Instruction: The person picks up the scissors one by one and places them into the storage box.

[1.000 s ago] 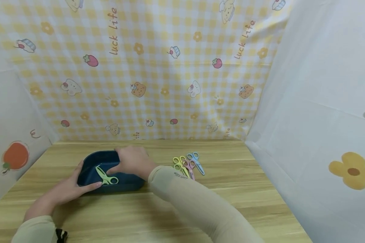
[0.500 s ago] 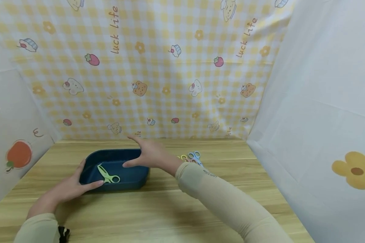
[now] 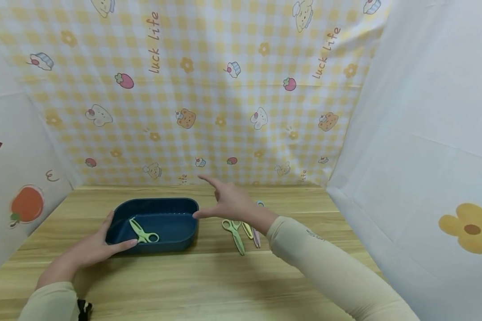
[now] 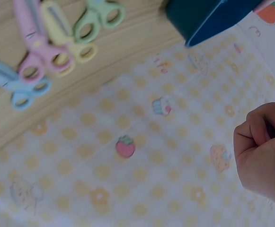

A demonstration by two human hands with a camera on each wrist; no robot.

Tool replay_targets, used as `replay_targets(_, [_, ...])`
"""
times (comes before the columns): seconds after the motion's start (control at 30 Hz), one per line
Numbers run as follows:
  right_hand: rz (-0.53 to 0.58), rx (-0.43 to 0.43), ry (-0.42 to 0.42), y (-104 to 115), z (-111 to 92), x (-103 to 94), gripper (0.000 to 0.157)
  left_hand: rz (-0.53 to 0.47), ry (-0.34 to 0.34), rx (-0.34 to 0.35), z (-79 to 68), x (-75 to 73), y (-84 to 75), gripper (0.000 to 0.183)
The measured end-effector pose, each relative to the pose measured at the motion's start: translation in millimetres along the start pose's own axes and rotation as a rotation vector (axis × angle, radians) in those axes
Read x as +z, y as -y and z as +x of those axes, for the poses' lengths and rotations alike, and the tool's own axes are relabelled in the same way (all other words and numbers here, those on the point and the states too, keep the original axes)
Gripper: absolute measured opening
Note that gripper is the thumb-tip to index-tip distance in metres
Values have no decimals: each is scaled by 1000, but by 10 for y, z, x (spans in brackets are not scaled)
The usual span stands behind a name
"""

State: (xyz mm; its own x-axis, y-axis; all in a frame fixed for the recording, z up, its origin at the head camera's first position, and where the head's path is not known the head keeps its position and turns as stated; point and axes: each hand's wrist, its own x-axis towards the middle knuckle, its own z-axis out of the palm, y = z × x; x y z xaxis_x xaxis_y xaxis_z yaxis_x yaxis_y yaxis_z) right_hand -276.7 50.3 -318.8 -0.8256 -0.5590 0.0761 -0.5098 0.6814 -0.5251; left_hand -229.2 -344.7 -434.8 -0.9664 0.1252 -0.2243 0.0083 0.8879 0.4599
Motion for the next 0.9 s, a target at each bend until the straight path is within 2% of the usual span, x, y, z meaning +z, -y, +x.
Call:
replay_targets(0.17, [11, 34, -14, -171, -101, -149, 107, -7, 5, -1, 0, 6, 6, 126])
replay_targets(0.43, [-89, 52, -86, -378, -202, -343, 107, -6, 7, -2, -15, -21, 26, 127])
replay_targets(0.9, [-92, 90, -80, -564, -334, -363, 109, -11, 9, -4, 4, 4, 27, 129])
